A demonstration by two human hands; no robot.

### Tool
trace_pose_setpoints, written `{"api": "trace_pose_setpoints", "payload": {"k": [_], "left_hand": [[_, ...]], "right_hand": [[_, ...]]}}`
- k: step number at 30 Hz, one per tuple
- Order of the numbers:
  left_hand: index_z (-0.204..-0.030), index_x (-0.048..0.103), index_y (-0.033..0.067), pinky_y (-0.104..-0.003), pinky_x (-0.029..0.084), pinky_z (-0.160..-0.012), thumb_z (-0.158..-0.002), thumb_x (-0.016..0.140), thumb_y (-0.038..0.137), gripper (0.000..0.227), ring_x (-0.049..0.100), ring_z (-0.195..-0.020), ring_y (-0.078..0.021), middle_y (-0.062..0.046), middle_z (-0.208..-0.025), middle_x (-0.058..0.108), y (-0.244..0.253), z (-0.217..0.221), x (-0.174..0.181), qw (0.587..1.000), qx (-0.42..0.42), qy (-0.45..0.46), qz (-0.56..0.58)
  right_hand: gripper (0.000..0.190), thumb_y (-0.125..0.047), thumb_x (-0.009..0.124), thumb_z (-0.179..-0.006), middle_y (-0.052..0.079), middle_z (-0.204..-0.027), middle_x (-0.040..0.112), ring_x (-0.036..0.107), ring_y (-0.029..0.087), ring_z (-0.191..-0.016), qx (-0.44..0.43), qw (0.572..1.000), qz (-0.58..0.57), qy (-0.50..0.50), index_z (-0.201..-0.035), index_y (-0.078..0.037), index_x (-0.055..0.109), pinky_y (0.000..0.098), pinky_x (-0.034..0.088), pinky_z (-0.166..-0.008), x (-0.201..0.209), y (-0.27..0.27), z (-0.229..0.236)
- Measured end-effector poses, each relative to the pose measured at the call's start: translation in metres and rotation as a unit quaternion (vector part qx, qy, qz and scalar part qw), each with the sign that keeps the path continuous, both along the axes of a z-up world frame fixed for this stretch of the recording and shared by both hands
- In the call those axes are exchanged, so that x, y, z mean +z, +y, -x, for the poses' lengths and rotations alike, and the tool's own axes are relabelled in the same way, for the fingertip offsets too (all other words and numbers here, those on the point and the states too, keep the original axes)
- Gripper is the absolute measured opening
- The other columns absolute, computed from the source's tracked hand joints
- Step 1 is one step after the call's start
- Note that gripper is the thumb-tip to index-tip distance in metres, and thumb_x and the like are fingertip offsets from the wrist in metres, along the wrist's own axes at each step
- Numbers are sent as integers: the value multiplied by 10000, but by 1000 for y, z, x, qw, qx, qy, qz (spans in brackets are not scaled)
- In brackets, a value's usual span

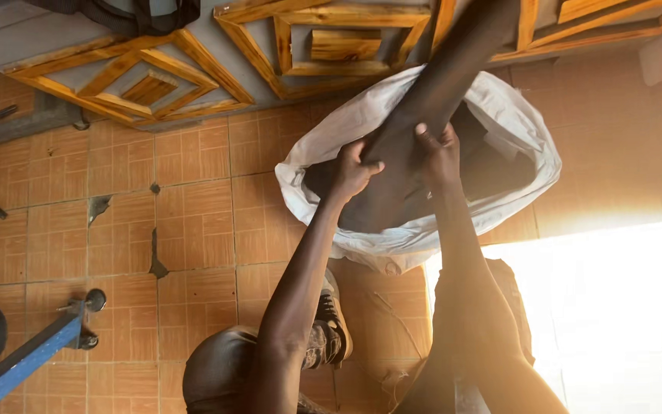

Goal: The person picks up black fabric items from a white bag on the floor, places them onto a stack, and folds them flat by hand.

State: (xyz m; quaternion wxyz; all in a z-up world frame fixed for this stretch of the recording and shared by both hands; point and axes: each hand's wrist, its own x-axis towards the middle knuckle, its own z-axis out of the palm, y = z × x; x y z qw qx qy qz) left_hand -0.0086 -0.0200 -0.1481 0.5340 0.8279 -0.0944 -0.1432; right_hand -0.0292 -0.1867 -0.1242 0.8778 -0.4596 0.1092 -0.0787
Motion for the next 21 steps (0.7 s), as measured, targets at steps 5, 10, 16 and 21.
{"api": "trace_pose_setpoints", "payload": {"k": [5,10,16,21], "left_hand": [[-1442,252,-72,-571,311,-1100,-803,668,36,770,317,-1344,-471,-354,-1432,325,-5,20,40,995,79,-26,-54],[-1384,424,-9,-613,274,-1083,-822,696,185,654,271,-1326,-503,-311,-1419,312,-5,9,24,996,-60,-45,-39],[-1414,407,43,-652,245,-1093,-929,548,161,519,255,-1357,-492,-277,-1448,329,-10,1,65,980,-184,41,-68],[-1222,617,25,-578,395,-1028,-904,596,107,328,524,-1199,-416,-192,-1239,612,-5,-19,67,952,-260,26,-157]], "right_hand": [[212,-163,831,-781,37,-792,634,572,163,-773,-127,952,269,64,-885,-109,655,338,459,-768,0,13,12],[183,-201,724,-820,93,-756,635,610,208,-722,-170,930,277,173,-906,-94,603,382,473,-681,-7,50,25],[305,-225,553,-938,139,-985,522,635,288,-853,-86,968,-109,210,-1156,-25,478,445,530,-714,-79,49,12],[359,-242,346,-1001,95,-970,456,568,234,-901,-64,959,-193,196,-1232,18,433,447,467,-853,-69,61,31]]}}
